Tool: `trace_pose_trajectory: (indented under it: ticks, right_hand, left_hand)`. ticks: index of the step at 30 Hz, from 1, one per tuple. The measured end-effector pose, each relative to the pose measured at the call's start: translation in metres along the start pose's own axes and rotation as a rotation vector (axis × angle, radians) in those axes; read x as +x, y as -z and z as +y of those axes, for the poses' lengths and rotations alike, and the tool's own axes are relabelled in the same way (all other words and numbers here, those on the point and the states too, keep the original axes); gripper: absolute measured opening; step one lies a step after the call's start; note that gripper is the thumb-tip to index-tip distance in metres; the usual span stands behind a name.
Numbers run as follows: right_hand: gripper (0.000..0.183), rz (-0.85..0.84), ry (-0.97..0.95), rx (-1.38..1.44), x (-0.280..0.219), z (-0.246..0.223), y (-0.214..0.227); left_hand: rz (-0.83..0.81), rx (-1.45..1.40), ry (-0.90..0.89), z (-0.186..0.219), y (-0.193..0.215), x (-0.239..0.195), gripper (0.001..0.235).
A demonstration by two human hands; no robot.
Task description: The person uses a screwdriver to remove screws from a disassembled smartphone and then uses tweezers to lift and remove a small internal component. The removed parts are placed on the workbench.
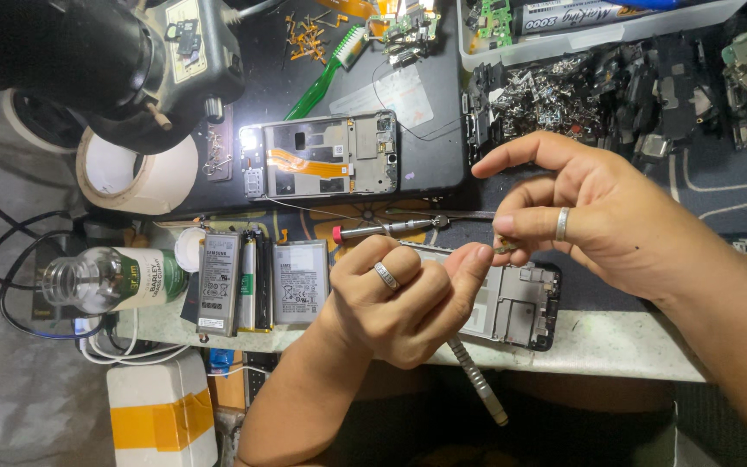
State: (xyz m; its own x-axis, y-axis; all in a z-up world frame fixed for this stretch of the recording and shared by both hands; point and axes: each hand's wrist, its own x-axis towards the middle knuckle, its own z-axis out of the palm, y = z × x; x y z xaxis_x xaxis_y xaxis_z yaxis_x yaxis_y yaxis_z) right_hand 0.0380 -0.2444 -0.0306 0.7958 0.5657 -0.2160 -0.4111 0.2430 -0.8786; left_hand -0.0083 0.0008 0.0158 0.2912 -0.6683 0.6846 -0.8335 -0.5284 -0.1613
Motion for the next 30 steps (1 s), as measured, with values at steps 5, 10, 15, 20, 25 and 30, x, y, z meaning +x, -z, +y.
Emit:
trace_pose_trajectory:
  ticks: [5, 10, 15, 20, 25, 30]
  right_hand:
    - [0.045, 0.007, 0.003, 0.013, 0.0, -0.005, -0.002]
    - [0.05, 0.01, 0.047, -0.157, -0.001, -0.015, -0.008]
    - [0.045, 0.197, 0.08, -0.302, -0.003, -0.022, -0.017]
    - [0.043, 0.187, 0.248, -0.37, -0.007, -0.019, -0.023]
    - [0.041, 0.206, 0.348, -0.448, -0.01, -0.019, -0.022]
    - [0.04, 0.184, 0.306, -0.387, -0.005, -0.022, -0.021]
  left_hand:
    - [-0.002, 0.004, 0.009, -0.001, 0.0, 0.0, 0.026]
    - [0.019, 0.048, 0.028, -0.002, 0.0, 0.0, 0.025]
    - [0.004, 0.015, 0.123, -0.003, 0.001, -0.001, 0.037]
    - [0.047, -0.051, 0.241, -0.003, -0.002, -0.002, 0.034]
    - [0.111, -0.137, 0.37, -0.002, -0.007, -0.003, 0.028]
    - [0.12, -0.249, 0.392, -0.002, -0.006, -0.002, 0.025]
